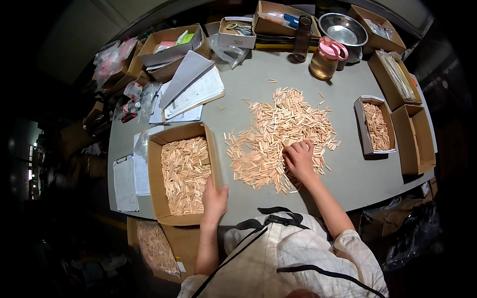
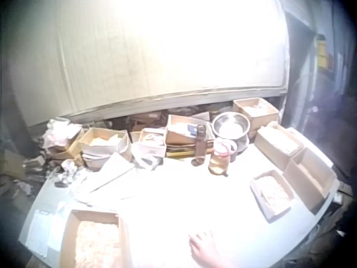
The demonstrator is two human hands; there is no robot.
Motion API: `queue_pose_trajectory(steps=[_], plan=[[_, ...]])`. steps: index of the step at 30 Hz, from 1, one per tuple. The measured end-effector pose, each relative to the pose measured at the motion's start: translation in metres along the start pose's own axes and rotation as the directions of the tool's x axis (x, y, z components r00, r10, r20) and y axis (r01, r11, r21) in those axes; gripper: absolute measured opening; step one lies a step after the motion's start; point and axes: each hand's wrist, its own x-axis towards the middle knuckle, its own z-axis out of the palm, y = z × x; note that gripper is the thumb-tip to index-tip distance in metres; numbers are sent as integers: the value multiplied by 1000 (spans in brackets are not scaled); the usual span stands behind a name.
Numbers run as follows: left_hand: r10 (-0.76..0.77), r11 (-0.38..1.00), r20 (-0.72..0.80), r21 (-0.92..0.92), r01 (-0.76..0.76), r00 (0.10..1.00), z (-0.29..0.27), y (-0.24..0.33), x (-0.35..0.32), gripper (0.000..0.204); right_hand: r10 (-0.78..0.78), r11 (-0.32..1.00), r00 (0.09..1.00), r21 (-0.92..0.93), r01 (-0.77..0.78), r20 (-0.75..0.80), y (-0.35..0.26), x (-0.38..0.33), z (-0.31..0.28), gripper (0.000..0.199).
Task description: The person sorts small, light-colored cylindrical objects on a table, picking them up by hand and placing them into a cardboard box. The person repeatedly gathers the items from a pile on the table and transfers them into the box.
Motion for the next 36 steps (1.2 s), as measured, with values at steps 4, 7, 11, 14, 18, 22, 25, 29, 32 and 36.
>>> queue_pose_trajectory(steps=[4, 7, 11, 14, 18, 22, 25, 29, 32, 36], plan=[[58, 996, -49, 71, -55, 997, 3, -9, 0, 60, 63, 994, 996, 93, -56, -67, 8, -16, -10, 16], [60, 991, -60, 122, -53, 996, 4, -11, 1, 60, 169, 980, 982, 121, -159, -80, 15, -29, -27, 12], [53, 994, -50, 94, -48, 997, 4, -9, 0, 60, 268, 958, 958, 130, -254, -102, 32, -52, -39, 11], [107, 991, -54, 87, -102, 993, 6, -24, 3, 59, 208, 978, 960, 72, -198, -189, 27, -51, -41, 11], [122, 988, -48, 105, -116, 991, 5, -13, 4, 58, 84, 993, 986, 93, -71, -144, 4, -31, -28, 22], [128, 988, -54, 92, -123, 990, 5, -16, 5, 59, -93, 976, 993, 190, 104, -66, -30, 4, -3, 33], [124, 989, -52, 85, -120, 991, 4, -17, 5, 60, -169, 970, 985, 184, 158, 46, -51, 20, 12, 38], [105, 992, -47, 70, -101, 993, 5, -25, 7, 64, -156, 983, 987, 101, 152, 32, -48, 19, 30, 24], [80, 990, -62, 121, -72, 995, 7, -21, 4, 69, -43, 993, 998, 106, 47, -40, -37, 6, 23, 13], [131, 981, -94, 155, -115, 987, 9, -18, 3, 73, 87, 995, 987, 69, -79, -132, 1, -1, 3, 15]])
